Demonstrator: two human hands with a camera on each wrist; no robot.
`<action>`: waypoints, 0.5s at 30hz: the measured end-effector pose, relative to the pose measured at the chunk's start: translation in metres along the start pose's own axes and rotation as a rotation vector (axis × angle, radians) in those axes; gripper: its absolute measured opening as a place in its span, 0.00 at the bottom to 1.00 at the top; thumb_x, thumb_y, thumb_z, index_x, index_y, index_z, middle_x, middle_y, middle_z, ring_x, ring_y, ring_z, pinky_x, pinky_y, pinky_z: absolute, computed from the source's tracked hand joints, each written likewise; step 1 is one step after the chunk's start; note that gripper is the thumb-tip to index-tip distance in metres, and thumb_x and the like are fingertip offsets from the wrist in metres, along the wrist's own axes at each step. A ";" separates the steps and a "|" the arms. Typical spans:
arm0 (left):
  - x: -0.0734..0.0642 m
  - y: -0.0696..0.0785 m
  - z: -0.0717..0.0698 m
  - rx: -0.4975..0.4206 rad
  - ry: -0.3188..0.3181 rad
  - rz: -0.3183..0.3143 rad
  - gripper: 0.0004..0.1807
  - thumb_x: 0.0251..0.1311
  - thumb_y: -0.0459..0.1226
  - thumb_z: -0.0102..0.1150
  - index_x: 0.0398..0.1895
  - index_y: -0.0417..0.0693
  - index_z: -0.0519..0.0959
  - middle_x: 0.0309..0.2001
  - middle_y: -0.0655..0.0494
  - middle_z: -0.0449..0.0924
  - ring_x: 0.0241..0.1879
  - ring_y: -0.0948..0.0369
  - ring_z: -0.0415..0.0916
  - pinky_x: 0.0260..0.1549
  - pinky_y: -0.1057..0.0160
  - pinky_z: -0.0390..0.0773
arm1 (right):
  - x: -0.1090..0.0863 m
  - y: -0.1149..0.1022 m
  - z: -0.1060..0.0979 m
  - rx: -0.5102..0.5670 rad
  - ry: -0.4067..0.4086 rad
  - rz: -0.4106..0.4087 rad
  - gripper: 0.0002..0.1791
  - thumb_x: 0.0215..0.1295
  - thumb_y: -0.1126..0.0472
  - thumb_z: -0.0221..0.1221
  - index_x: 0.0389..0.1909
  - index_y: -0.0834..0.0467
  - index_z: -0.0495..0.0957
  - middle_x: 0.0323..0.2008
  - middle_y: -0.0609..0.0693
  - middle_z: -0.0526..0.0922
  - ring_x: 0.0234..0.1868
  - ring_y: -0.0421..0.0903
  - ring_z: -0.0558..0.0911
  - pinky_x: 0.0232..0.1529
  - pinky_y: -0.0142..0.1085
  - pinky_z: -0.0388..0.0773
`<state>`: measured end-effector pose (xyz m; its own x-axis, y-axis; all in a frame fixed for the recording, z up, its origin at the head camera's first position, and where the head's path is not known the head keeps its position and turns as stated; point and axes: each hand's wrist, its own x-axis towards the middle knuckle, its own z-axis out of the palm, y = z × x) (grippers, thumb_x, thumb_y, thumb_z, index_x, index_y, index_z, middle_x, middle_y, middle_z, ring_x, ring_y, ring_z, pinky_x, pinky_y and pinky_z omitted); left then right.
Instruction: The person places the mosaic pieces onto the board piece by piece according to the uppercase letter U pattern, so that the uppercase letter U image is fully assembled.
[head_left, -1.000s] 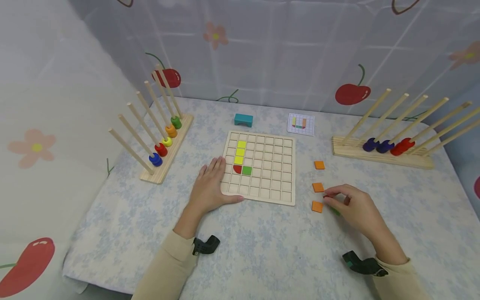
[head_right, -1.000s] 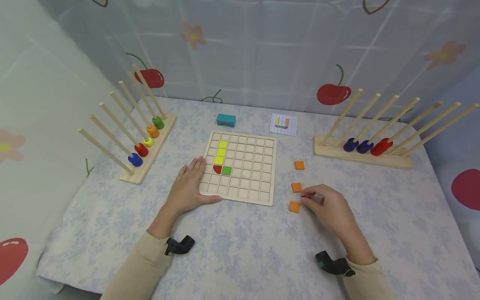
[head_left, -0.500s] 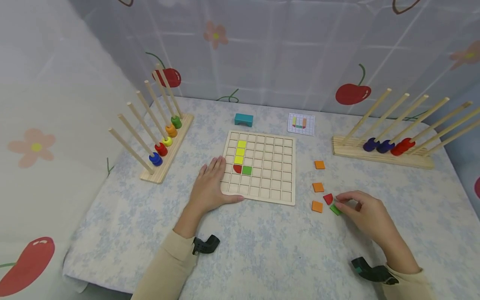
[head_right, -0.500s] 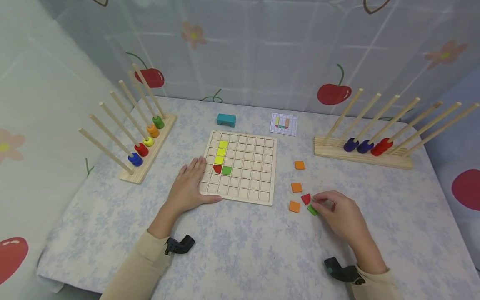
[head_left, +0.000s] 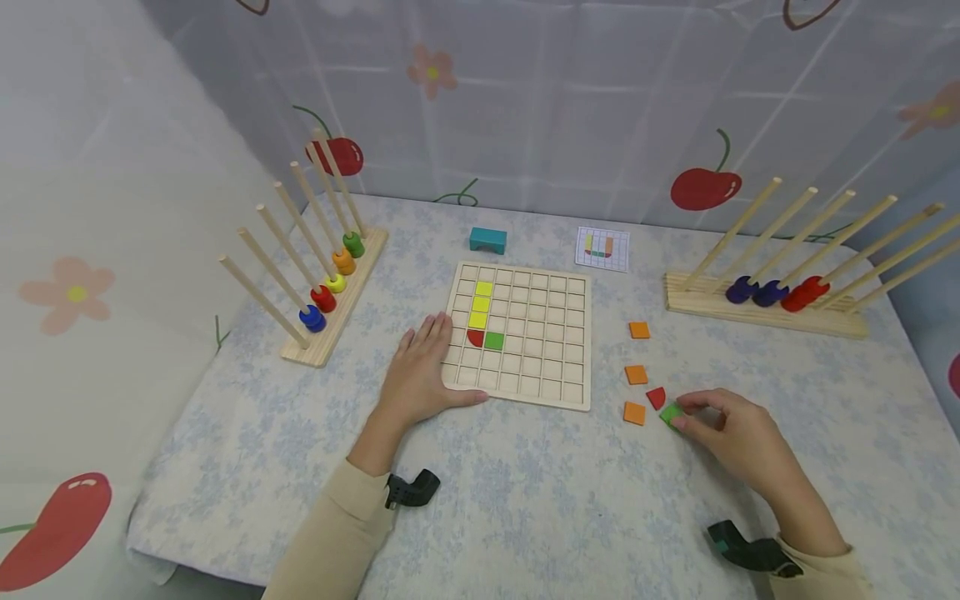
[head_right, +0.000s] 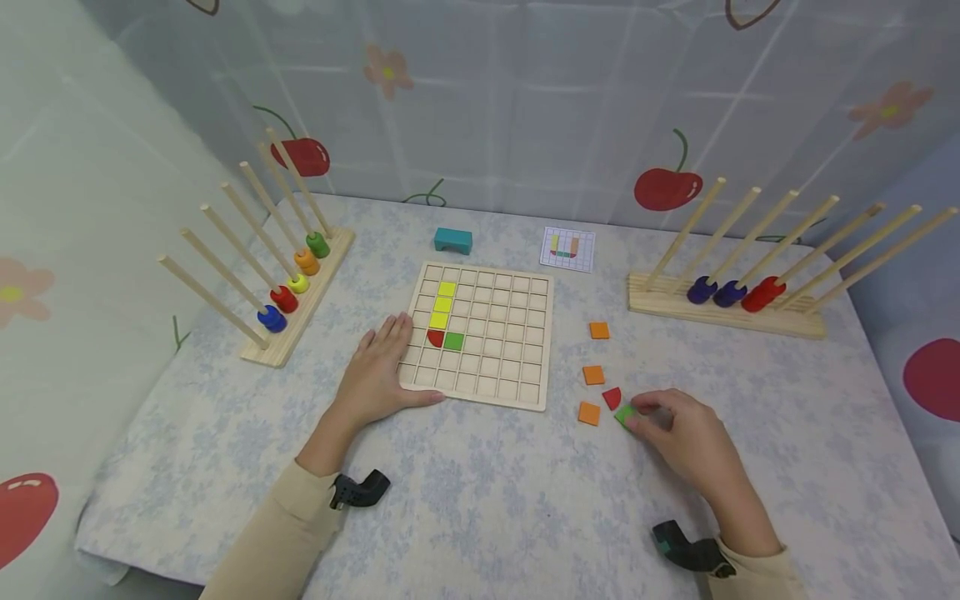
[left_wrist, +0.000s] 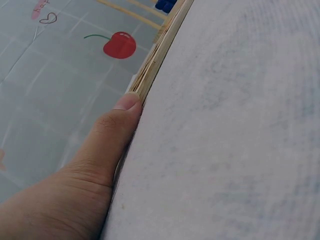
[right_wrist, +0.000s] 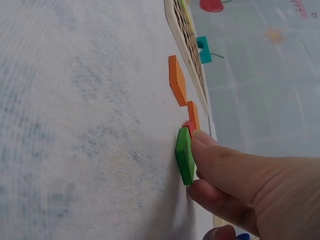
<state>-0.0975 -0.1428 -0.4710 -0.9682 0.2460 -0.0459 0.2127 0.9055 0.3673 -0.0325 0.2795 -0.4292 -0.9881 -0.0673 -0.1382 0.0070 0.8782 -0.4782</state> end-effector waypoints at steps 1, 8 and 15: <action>0.000 0.000 0.000 0.000 0.000 0.000 0.74 0.37 0.78 0.59 0.80 0.45 0.42 0.81 0.52 0.40 0.81 0.57 0.34 0.79 0.49 0.39 | 0.000 0.000 0.000 -0.001 -0.009 0.004 0.19 0.61 0.50 0.68 0.49 0.56 0.84 0.49 0.59 0.84 0.37 0.52 0.78 0.33 0.42 0.76; 0.000 -0.001 0.001 0.010 -0.006 -0.001 0.74 0.38 0.79 0.58 0.80 0.46 0.41 0.81 0.53 0.40 0.81 0.57 0.34 0.79 0.49 0.39 | 0.002 -0.001 0.003 -0.015 -0.052 -0.003 0.19 0.60 0.50 0.69 0.47 0.57 0.83 0.48 0.58 0.83 0.42 0.52 0.78 0.36 0.43 0.75; 0.001 -0.001 0.001 0.003 -0.002 0.001 0.74 0.38 0.79 0.59 0.80 0.46 0.41 0.81 0.53 0.40 0.81 0.57 0.34 0.78 0.48 0.40 | 0.004 0.000 0.000 0.062 -0.035 -0.036 0.12 0.64 0.58 0.66 0.46 0.55 0.77 0.41 0.53 0.82 0.27 0.42 0.71 0.25 0.32 0.69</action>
<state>-0.0986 -0.1430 -0.4724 -0.9677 0.2477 -0.0471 0.2141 0.9061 0.3649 -0.0366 0.2795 -0.4303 -0.9819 -0.1161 -0.1493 -0.0182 0.8437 -0.5365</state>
